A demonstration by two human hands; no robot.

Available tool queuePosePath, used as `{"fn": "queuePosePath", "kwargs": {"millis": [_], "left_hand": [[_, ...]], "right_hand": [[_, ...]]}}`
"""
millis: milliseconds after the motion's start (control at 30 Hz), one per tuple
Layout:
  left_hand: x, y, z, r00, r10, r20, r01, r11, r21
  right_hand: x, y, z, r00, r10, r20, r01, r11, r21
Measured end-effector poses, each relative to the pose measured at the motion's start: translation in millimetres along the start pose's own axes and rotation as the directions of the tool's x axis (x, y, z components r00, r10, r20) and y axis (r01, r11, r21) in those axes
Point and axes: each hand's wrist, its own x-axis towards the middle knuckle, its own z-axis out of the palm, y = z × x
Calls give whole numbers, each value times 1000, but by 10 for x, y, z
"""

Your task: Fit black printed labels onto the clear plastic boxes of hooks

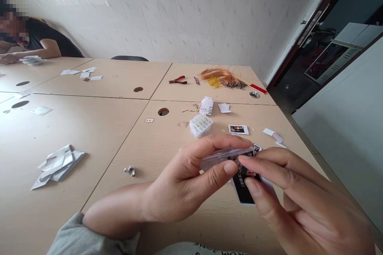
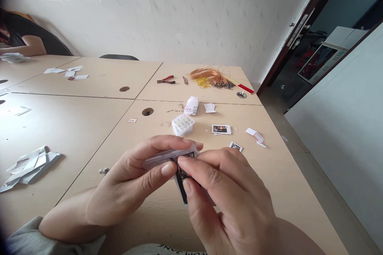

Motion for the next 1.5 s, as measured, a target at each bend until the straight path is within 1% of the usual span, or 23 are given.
{"fn": "queuePosePath", "kwargs": {"millis": [133, 300, 467, 633, 767, 900, 1000, 1100, 1267, 1500], "left_hand": [[-6, -3, 4, 1000, 6, -6, -6, 1000, 0], [-20, 5, 8, 1000, 11, -14, -11, 1000, -3], [-22, -4, -7, 1000, -8, -12, 8, 998, -58], [-28, -3, -12, 1000, -21, -12, 20, 999, -49], [-25, 2, -6, 1000, -14, 10, 14, 999, -50], [-14, 7, -3, 1000, -14, 12, 15, 999, -50], [-8, 6, -8, 1000, -7, 20, 8, 999, -49], [-7, -2, -17, 1000, -5, 24, 6, 999, -45], [-23, -17, -13, 999, 11, 33, -10, 999, -47], [-26, -14, -12, 999, 8, 37, -7, 999, -31]], "right_hand": [[-20, -23, -4, 1000, 19, -25, -18, 1000, 4], [-3, -13, -14, 1000, 20, -17, -20, 999, 29], [-12, -14, 28, 998, 45, -52, -41, 997, 68], [-16, -26, 61, 994, 53, -92, -45, 995, 91], [1, -23, 26, 998, 53, -41, -49, 994, 97], [-8, -17, 32, 996, 52, -67, -45, 993, 106], [-17, -22, 38, 997, 48, -65, -42, 995, 95], [-23, -27, 33, 998, 61, -35, -58, 994, 90], [-34, -16, 60, 996, 63, -69, -56, 994, 94], [-11, -37, 18, 998, 61, -33, -58, 994, 97]]}}
